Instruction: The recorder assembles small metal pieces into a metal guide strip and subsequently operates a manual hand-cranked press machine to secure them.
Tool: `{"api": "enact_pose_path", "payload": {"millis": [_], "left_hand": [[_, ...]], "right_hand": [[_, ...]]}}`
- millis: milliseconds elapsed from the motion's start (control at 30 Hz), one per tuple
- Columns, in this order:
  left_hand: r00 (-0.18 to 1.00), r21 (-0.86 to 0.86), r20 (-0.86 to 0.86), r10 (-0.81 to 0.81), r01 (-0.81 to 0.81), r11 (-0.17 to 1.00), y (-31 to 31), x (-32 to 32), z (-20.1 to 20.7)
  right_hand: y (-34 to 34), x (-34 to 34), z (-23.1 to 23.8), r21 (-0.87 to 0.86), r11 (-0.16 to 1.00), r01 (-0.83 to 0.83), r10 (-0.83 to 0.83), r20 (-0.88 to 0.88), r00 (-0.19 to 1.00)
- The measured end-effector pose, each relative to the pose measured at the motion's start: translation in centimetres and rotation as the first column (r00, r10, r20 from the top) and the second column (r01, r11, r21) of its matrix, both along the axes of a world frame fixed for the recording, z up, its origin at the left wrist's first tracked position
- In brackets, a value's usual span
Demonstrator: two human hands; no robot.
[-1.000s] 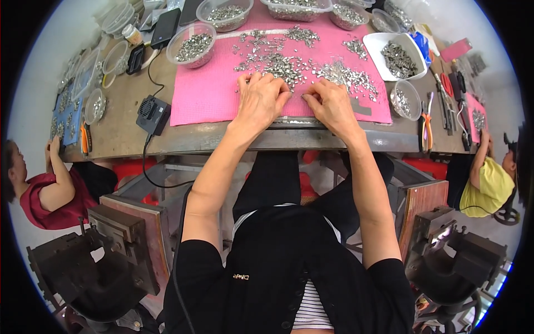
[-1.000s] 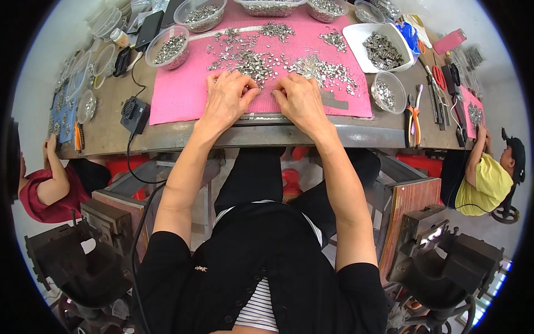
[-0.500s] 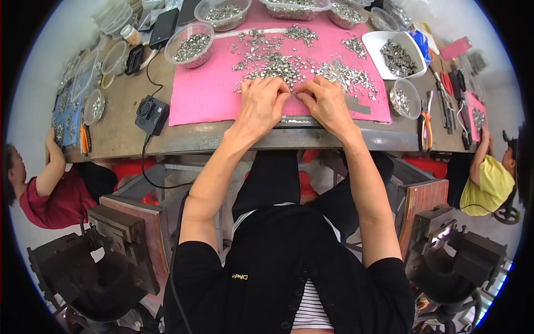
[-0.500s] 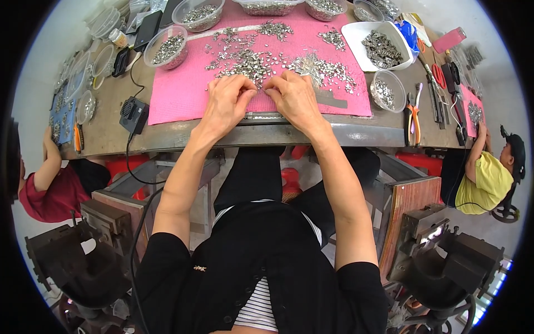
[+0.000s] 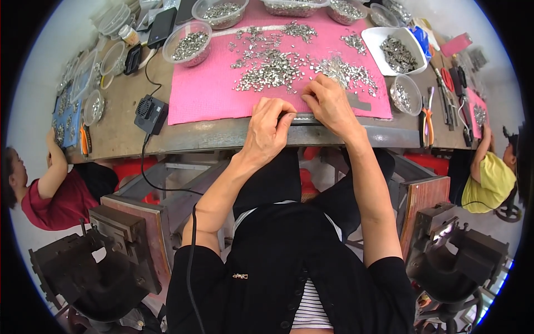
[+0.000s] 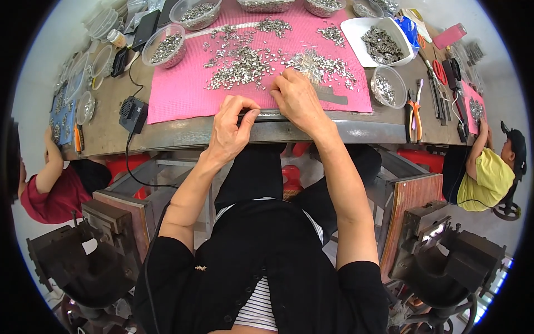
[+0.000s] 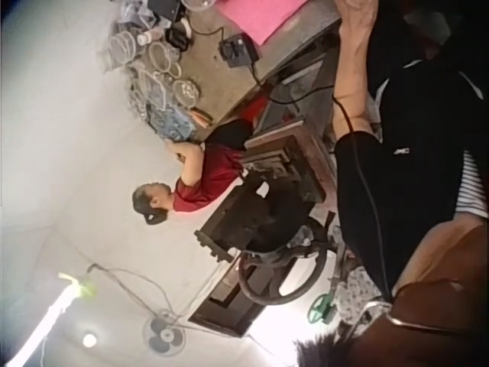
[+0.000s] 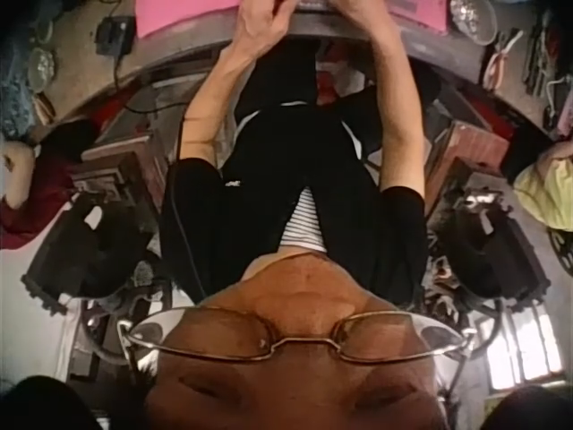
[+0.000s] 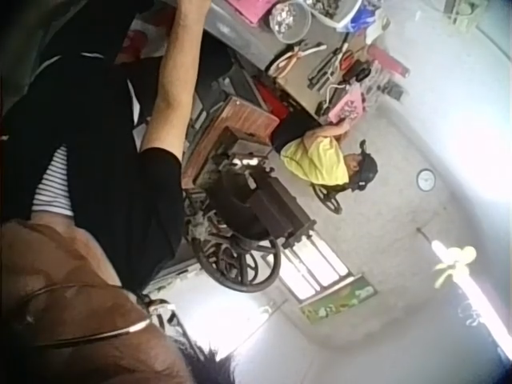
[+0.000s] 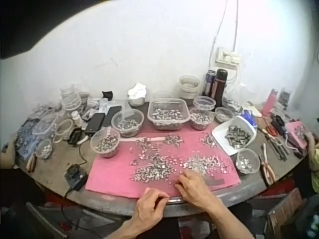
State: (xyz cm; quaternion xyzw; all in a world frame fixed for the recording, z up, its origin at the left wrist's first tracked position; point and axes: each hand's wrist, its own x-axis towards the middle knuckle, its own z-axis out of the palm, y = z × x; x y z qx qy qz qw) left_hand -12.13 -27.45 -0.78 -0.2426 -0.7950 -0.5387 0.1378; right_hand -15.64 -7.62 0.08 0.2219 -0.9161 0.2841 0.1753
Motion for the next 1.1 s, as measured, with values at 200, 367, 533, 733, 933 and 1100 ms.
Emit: {"api": "enact_pose_path", "payload": {"millis": [200,367,533,733,933,1100], "left_hand": [[0.99,-0.077,-0.143,-0.006,-0.005,0.997,0.0,-0.2,-0.8],[0.969,-0.149,-0.246,-0.014,-0.023,0.989,0.2,-0.3,-0.7],[0.951,-0.216,-0.31,-0.004,-0.067,0.974,0.2,0.0,-0.3],[0.947,-0.211,-0.322,0.007,-0.079,0.974,0.3,0.2,-0.6],[0.921,-0.202,-0.389,-0.028,-0.055,0.978,-0.1,-0.3,-0.8],[0.963,-0.167,-0.264,0.045,-0.092,0.982,-1.0,-1.4,-0.3]], "right_hand": [[0.3,0.1,0.2,-0.15,0.989,-0.006,0.021,0.098,0.995],[0.4,0.3,0.3,-0.052,0.998,0.04,-0.036,0.091,0.995],[0.5,0.7,0.6,-0.019,0.999,0.03,-0.028,0.109,0.994],[0.7,0.6,0.8,-0.192,0.981,-0.031,0.074,0.223,0.972],[0.7,0.2,0.8,-0.064,0.997,-0.043,0.055,0.187,0.981],[0.2,1.7,1.6,-0.192,0.981,-0.026,0.061,0.18,0.982]]}}
